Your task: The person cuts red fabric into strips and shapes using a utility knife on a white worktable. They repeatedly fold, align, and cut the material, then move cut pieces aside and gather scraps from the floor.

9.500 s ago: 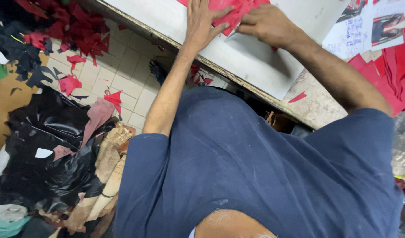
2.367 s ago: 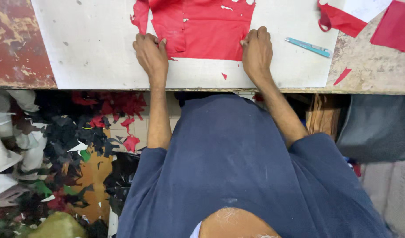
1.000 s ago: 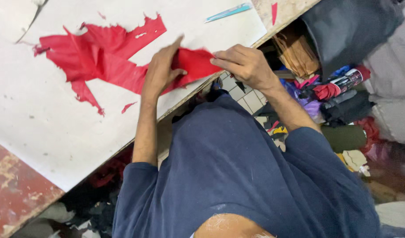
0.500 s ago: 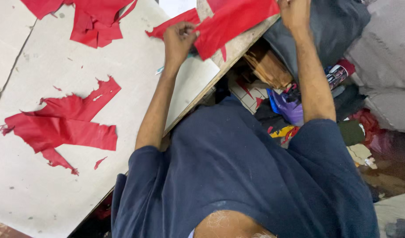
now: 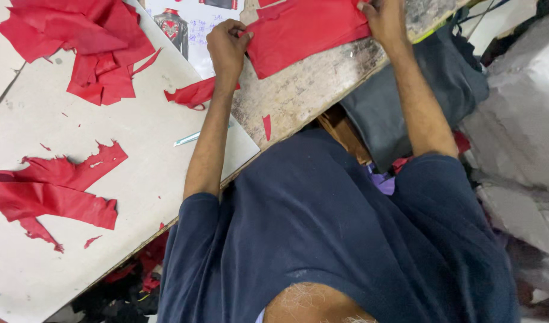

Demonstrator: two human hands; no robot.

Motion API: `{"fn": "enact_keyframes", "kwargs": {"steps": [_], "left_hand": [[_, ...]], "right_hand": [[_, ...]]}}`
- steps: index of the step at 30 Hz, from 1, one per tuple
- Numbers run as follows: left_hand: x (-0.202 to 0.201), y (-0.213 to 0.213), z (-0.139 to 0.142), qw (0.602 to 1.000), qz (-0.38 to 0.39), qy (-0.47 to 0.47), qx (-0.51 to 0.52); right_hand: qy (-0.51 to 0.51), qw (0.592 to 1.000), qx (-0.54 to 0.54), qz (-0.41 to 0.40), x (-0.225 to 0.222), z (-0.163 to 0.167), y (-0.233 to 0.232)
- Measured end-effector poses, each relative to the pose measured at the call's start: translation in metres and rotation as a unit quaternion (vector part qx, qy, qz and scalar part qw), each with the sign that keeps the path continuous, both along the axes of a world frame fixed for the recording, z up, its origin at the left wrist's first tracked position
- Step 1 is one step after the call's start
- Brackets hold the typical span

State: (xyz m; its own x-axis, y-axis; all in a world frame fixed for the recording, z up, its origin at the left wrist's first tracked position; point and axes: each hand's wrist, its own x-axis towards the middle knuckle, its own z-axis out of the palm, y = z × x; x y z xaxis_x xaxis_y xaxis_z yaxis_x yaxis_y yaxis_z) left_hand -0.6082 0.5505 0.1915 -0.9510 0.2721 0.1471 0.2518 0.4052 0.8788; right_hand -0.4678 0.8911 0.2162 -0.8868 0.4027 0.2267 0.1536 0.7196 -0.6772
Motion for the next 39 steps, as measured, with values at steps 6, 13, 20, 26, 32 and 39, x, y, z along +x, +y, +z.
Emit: {"fn": "enact_keyframes", "kwargs": {"steps": [6,13,20,26,32,39], "left_hand": [[-0.003,0.004,-0.020,0.996,0.064,-0.043,0.039],[0.011,-0.003,0.003,0.992,0.070,0.088,-0.048],[0.091,-0.097,0.040,0.973,0.204,0.076,0.072],[0.150,-0.259,0.027,0.888,0.446,0.093,-0.070],[0.204,-0.383,0.007,0.832,0.420,0.135,-0.336],[0.219,-0.465,-0.009,0.865,0.382,0.074,-0.318]], "right_hand": [[0.071,0.993,-0.011,0.098,-0.001,-0.007,0.008],[0.079,0.990,0.070,0.099,0.004,0.001,-0.001],[0.154,0.987,0.026,0.033,0.056,0.009,-0.095],[0.122,0.932,0.085,0.331,0.108,0.010,-0.199],[0.118,0.918,0.055,0.374,0.100,0.017,-0.267],[0.063,0.908,-0.038,0.412,0.083,0.029,-0.432]]}}
